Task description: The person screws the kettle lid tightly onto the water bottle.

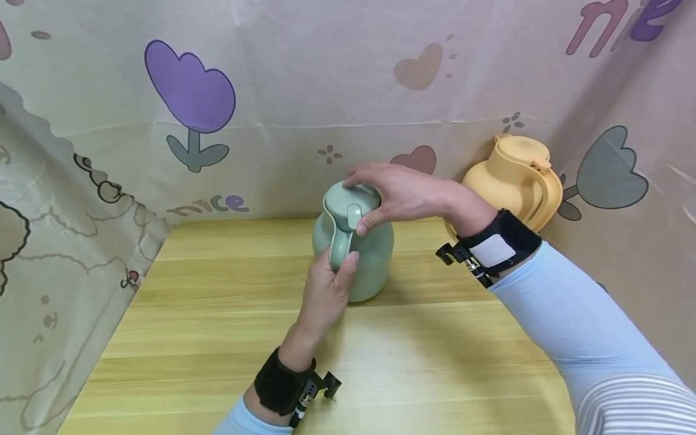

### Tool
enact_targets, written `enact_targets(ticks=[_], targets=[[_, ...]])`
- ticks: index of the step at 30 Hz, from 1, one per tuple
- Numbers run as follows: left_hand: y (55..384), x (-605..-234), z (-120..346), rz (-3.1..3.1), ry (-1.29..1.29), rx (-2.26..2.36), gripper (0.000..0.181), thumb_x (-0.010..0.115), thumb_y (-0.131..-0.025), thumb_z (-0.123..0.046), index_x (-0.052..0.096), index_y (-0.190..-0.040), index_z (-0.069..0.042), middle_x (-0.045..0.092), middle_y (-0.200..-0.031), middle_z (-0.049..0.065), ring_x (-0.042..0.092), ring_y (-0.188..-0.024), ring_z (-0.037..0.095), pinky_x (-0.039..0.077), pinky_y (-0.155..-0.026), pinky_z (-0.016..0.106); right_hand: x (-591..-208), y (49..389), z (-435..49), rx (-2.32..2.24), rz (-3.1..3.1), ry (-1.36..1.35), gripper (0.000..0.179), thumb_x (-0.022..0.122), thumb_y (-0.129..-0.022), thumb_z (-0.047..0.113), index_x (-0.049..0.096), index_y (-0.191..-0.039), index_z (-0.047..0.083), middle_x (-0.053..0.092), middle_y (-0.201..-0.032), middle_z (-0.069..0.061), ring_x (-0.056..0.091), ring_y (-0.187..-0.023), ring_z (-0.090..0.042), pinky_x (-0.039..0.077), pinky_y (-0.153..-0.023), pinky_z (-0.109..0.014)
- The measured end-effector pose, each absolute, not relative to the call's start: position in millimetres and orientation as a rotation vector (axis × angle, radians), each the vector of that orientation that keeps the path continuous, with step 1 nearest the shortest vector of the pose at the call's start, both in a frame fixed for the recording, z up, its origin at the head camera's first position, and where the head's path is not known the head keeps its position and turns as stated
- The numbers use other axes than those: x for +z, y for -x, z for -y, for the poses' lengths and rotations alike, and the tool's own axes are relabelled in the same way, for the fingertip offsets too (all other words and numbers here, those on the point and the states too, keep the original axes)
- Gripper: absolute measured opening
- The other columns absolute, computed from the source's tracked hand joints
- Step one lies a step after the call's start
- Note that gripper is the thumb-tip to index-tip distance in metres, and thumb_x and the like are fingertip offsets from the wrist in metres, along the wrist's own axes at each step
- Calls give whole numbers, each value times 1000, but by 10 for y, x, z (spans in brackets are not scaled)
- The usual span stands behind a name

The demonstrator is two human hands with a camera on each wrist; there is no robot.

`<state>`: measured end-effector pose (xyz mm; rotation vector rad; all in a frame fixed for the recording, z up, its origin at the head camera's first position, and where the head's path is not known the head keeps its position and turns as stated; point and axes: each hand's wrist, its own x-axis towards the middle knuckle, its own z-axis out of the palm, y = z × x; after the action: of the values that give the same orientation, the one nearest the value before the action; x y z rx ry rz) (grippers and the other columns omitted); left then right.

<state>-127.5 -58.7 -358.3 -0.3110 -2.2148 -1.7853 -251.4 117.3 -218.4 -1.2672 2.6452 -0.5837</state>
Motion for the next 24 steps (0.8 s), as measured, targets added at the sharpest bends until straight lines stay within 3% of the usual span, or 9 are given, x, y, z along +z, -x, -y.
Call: enact_targets(ticks=[4,16,24], targets=[[1267,-3572,577,2223,320,-1795,20,60,-109,-24,58,-98,-7,44,-72,-2,56,-82,21,49,-76,36,-2155,2519,-1167,-570,-2575,1285,85,92,-81,42,54,-151,12,40,-167,-4,41,-152,-25,36,-122,-42],[1254,-3564,557,2225,313,-1807,25,60,-109,-25,51,-92,-9,44,-70,-1,49,-67,15,42,-65,28,-2226,2525,-1116,-632,-2687,1297,85,98,-72,43,64,-142,10,59,-152,-6,54,-142,-25,43,-116,-41],[1249,-3568,536,2216,305,-1806,26,61,-109,-23,49,-90,-9,42,-70,-2,45,-65,13,39,-63,27,-2255,2484,-1101,-653,-2743,1224,85,97,-71,48,64,-141,10,60,-151,-5,52,-143,-24,42,-117,-41]])
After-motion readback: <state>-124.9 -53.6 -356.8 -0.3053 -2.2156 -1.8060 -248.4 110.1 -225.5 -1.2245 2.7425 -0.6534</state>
